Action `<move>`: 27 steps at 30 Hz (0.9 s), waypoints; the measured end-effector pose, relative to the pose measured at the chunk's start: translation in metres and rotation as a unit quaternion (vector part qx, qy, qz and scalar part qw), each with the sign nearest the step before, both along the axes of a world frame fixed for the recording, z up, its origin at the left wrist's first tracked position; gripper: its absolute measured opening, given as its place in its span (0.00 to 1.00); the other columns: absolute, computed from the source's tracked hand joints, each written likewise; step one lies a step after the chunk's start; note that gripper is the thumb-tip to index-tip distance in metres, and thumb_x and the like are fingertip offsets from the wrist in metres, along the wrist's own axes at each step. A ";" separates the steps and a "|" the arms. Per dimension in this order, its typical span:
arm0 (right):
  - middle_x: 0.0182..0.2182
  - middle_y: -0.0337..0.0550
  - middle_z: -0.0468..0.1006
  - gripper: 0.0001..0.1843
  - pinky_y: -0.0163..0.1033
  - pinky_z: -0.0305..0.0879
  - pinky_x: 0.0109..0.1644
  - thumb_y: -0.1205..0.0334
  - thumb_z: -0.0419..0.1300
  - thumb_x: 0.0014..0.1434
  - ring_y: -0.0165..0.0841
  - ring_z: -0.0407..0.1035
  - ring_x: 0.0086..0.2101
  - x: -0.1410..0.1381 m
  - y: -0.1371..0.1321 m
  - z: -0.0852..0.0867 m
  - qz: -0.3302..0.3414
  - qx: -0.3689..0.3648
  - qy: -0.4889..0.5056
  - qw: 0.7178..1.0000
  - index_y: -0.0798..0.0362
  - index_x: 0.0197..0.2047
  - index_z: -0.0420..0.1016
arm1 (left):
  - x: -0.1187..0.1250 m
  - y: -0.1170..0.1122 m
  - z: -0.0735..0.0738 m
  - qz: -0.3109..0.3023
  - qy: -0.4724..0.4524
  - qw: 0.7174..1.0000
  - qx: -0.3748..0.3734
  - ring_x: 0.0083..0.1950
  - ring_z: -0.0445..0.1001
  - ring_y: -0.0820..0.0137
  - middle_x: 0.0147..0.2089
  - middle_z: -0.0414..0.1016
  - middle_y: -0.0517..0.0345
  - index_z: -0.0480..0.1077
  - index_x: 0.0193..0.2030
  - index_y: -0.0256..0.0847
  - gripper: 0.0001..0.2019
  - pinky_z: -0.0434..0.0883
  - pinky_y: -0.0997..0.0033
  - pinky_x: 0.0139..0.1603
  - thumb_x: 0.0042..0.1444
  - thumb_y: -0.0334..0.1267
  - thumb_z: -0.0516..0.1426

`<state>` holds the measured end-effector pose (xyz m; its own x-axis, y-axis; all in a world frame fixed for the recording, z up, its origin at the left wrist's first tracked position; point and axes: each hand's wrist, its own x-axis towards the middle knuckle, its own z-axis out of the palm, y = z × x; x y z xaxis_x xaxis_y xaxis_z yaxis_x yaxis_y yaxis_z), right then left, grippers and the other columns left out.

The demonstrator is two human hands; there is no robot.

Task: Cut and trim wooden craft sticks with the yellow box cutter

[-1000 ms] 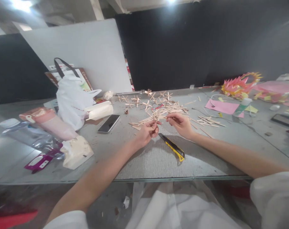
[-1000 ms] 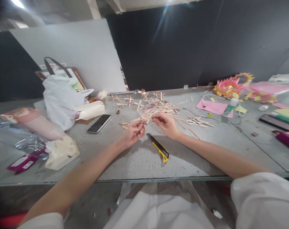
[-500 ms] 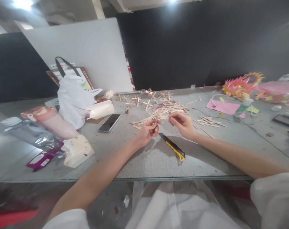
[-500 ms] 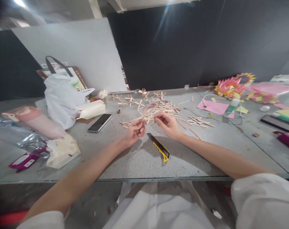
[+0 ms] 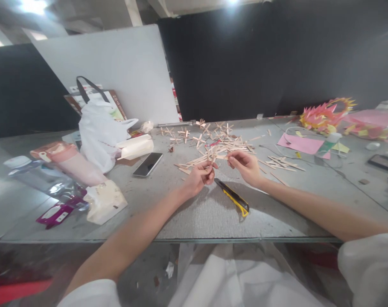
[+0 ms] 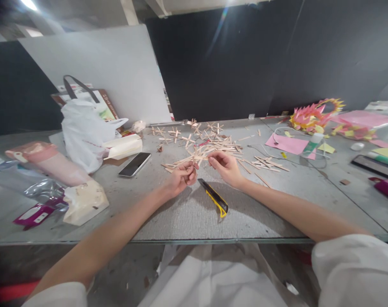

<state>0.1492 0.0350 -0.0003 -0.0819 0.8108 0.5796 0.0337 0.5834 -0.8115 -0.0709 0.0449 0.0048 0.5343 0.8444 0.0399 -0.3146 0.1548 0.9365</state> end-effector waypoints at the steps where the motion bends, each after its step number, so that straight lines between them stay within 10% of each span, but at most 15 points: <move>1: 0.28 0.39 0.76 0.19 0.40 0.66 0.34 0.41 0.65 0.68 0.32 0.68 0.29 0.000 0.000 0.000 0.002 -0.001 0.001 1.000 0.50 0.43 0.79 | 0.000 0.000 0.000 -0.002 0.003 1.000 -0.001 0.19 0.59 0.77 0.21 0.67 0.64 0.75 0.39 0.36 0.13 0.54 0.74 0.23 0.56 0.43 0.69; 21: 0.33 0.39 0.73 0.16 0.39 0.65 0.36 0.45 0.61 0.72 0.32 0.66 0.31 0.000 -0.002 -0.003 0.019 0.040 -0.067 0.997 0.48 0.52 0.75 | 0.005 -0.005 -0.004 -0.003 0.024 0.999 0.023 0.26 0.69 0.75 0.28 0.71 0.58 0.78 0.38 0.33 0.16 0.63 0.73 0.30 0.55 0.46 0.71; 27: 0.31 0.38 0.70 0.16 0.39 0.63 0.34 0.46 0.58 0.74 0.32 0.64 0.29 0.001 -0.003 -0.003 0.005 0.062 -0.103 0.993 0.46 0.53 0.77 | 0.006 -0.009 0.001 0.013 -0.010 0.999 0.031 0.27 0.69 0.74 0.29 0.71 0.66 0.69 0.66 0.42 0.37 0.63 0.74 0.31 0.51 0.42 0.75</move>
